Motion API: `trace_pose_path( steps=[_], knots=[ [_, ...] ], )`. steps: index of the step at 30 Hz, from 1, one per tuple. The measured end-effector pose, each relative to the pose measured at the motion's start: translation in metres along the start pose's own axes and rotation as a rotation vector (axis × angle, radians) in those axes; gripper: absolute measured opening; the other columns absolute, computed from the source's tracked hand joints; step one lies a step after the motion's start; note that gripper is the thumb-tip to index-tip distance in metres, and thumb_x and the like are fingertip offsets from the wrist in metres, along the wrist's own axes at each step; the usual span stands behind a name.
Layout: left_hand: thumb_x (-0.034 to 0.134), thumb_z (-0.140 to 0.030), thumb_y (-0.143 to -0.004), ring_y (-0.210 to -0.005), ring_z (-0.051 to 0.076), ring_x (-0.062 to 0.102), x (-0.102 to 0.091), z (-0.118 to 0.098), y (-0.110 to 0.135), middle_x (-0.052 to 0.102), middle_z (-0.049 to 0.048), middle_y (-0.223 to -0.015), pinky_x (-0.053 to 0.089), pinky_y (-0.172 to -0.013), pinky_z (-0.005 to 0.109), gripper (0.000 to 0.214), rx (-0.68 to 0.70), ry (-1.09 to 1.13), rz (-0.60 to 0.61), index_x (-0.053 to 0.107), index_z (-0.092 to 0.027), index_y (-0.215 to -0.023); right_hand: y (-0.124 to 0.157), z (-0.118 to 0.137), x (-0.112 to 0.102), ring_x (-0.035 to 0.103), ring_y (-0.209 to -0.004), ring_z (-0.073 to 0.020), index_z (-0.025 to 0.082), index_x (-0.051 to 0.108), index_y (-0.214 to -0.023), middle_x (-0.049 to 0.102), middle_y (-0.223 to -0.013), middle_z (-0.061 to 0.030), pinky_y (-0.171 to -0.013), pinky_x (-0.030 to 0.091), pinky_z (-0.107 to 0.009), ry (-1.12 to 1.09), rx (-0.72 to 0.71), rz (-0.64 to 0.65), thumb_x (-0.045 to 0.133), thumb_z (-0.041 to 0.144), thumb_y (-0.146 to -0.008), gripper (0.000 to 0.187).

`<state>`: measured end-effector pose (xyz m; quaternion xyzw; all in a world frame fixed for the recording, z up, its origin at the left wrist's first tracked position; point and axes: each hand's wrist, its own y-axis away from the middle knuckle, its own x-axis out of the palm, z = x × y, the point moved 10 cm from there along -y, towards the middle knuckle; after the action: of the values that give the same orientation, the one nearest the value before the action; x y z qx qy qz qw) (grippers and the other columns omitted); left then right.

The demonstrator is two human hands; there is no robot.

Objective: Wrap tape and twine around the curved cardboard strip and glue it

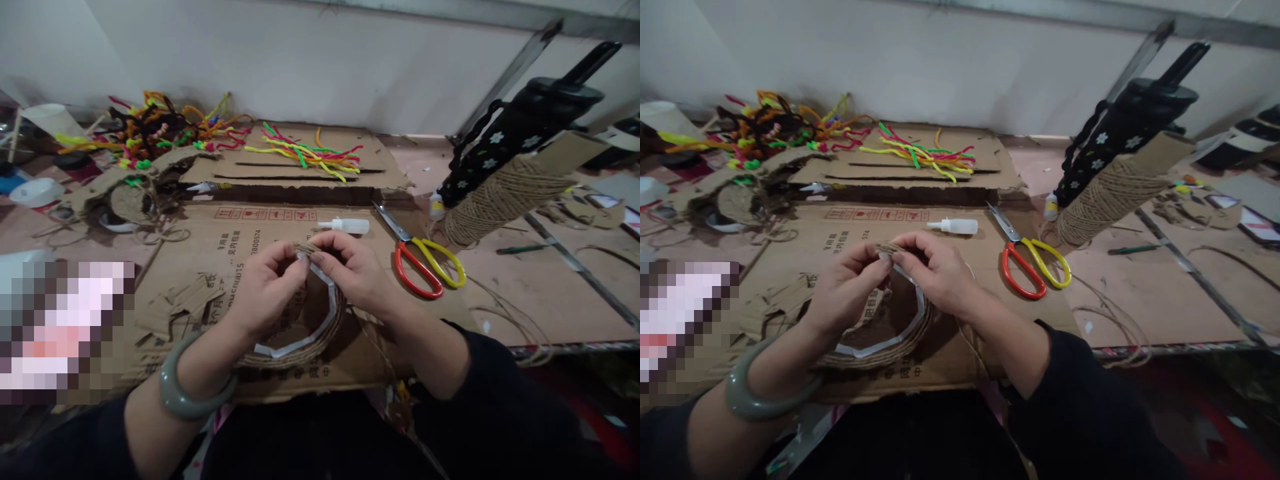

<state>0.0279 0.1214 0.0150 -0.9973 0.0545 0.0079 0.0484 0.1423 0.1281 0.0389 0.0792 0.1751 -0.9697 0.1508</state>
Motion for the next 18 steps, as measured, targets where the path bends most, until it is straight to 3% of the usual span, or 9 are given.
trace_pose_path(
  steps=[4, 9, 12, 14, 18],
  knots=[
    [0.056, -0.021, -0.083, -0.053, 0.010, 0.050, 0.001, 0.001, 0.000, 0.057, -0.0021, -0.055, 0.040, -0.053, 0.023, 0.020, 0.006, 0.011, 0.032, 0.060, -0.018, -0.063, 0.000, 0.000, 0.001, 0.060, -0.078, -0.0130, 0.018, 0.061, -0.091, 0.066, -0.085, -0.0019, -0.072, 0.049, -0.028, 0.033, -0.008, 0.015, 0.056, 0.027, -0.086, 0.011],
    [0.056, -0.031, -0.087, -0.056, 0.012, 0.053, 0.003, 0.001, 0.001, 0.060, -0.0006, -0.059, 0.043, -0.056, 0.024, 0.023, 0.014, 0.097, 0.078, 0.065, -0.018, -0.069, -0.001, -0.008, -0.003, 0.057, -0.072, -0.0108, 0.019, 0.059, -0.093, 0.062, -0.083, -0.0007, -0.066, 0.048, -0.025, -0.128, 0.077, -0.011, 0.061, 0.032, -0.083, 0.016],
    [0.065, -0.036, -0.082, -0.067, 0.013, 0.059, -0.002, 0.000, 0.001, 0.069, 0.0012, -0.077, 0.047, -0.062, 0.024, 0.016, 0.038, 0.152, 0.028, 0.071, -0.022, -0.087, -0.001, -0.017, -0.003, 0.051, -0.060, -0.0088, 0.022, 0.054, -0.090, 0.058, -0.076, 0.0026, -0.053, 0.042, -0.022, -0.269, 0.150, -0.047, 0.067, 0.039, -0.079, 0.024],
    [0.072, -0.036, -0.077, -0.078, 0.015, 0.062, 0.000, 0.003, 0.000, 0.071, 0.0031, -0.095, 0.050, -0.067, 0.025, 0.024, 0.015, 0.187, 0.039, 0.072, -0.025, -0.098, -0.001, -0.022, -0.001, 0.041, -0.050, -0.0072, 0.023, 0.049, -0.083, 0.049, -0.066, 0.0061, -0.045, 0.034, -0.021, -0.343, 0.186, -0.056, 0.068, 0.042, -0.078, 0.028],
    [0.074, -0.036, -0.075, -0.085, 0.017, 0.063, 0.013, 0.009, -0.002, 0.071, 0.0045, -0.104, 0.052, -0.067, 0.025, 0.026, -0.076, 0.258, 0.131, 0.075, -0.027, -0.100, -0.003, -0.020, 0.000, 0.036, -0.051, -0.0074, 0.022, 0.045, -0.076, 0.043, -0.064, 0.0065, -0.046, 0.030, -0.022, -0.319, 0.152, -0.048, 0.065, 0.040, -0.080, 0.027]
  ],
)
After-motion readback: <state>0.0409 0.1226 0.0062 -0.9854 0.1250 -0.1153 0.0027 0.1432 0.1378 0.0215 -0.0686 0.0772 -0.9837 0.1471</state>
